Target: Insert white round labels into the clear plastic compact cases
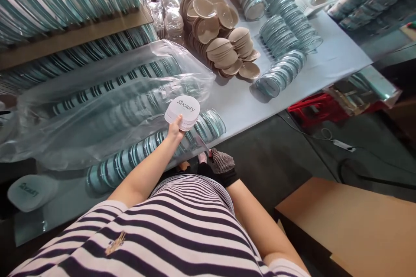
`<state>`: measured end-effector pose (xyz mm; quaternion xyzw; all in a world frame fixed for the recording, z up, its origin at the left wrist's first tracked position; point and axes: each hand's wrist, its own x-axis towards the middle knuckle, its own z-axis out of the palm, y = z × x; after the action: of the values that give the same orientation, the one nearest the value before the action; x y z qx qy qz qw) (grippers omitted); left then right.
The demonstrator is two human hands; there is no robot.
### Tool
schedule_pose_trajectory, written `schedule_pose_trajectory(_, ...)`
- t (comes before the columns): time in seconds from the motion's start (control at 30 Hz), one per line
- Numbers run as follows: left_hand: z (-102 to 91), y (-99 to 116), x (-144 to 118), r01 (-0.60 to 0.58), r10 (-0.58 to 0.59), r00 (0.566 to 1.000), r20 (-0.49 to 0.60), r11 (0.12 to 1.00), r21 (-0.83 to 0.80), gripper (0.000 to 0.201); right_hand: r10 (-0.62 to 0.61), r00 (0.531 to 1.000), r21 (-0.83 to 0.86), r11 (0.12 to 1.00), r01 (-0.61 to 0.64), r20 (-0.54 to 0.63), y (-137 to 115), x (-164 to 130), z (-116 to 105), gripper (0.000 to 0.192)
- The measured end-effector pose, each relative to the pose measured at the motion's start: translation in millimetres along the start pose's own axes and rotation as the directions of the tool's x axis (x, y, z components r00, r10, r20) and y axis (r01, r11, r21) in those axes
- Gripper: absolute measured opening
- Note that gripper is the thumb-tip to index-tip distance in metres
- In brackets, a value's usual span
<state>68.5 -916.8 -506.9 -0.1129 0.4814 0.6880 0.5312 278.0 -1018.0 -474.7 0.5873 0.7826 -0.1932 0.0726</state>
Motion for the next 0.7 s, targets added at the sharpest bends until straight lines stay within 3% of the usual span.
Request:
schedule_pose_trajectory(0.27, -1.8, -3, 2, -0.032, 0.032, 0.999, 0.014, 0.999, 0.015, 0.044, -0.038, 0.999, -0.018, 0.999, 0.039, 0.012, -7, 11, -13, 0.037)
schedule_pose_trajectory(0.37, -1.9, -6, 2, -0.037, 0.037, 0.999, 0.025, 0.999, 0.012, 0.042, -0.061, 0.992, -0.063, 0.996, 0.068, 0.107, -20, 38, -12, 0.034)
schedule_pose_trajectory(0.5, -1.2, -6, 1, -0.029, 0.028, 0.999, 0.023, 1.000, 0.008, 0.040, 0.054, 0.978, -0.121, 0.992, -0.030, 0.202, -33, 72, -21, 0.039)
schedule_pose_trajectory(0.57, -1.3, -5, 2, -0.024, 0.024, 1.000, 0.020, 1.000, 0.003, 0.040, 0.071, 0.979, -0.149, 0.988, -0.042, 0.189, -33, 74, -26, 0.038)
schedule_pose_trajectory(0.7, -3.8, -4, 4, -0.004, 0.004, 1.000, 0.022, 1.000, -0.007, 0.036, -0.019, 0.986, -0.132, 0.990, 0.041, 0.165, -30, 68, -30, 0.035)
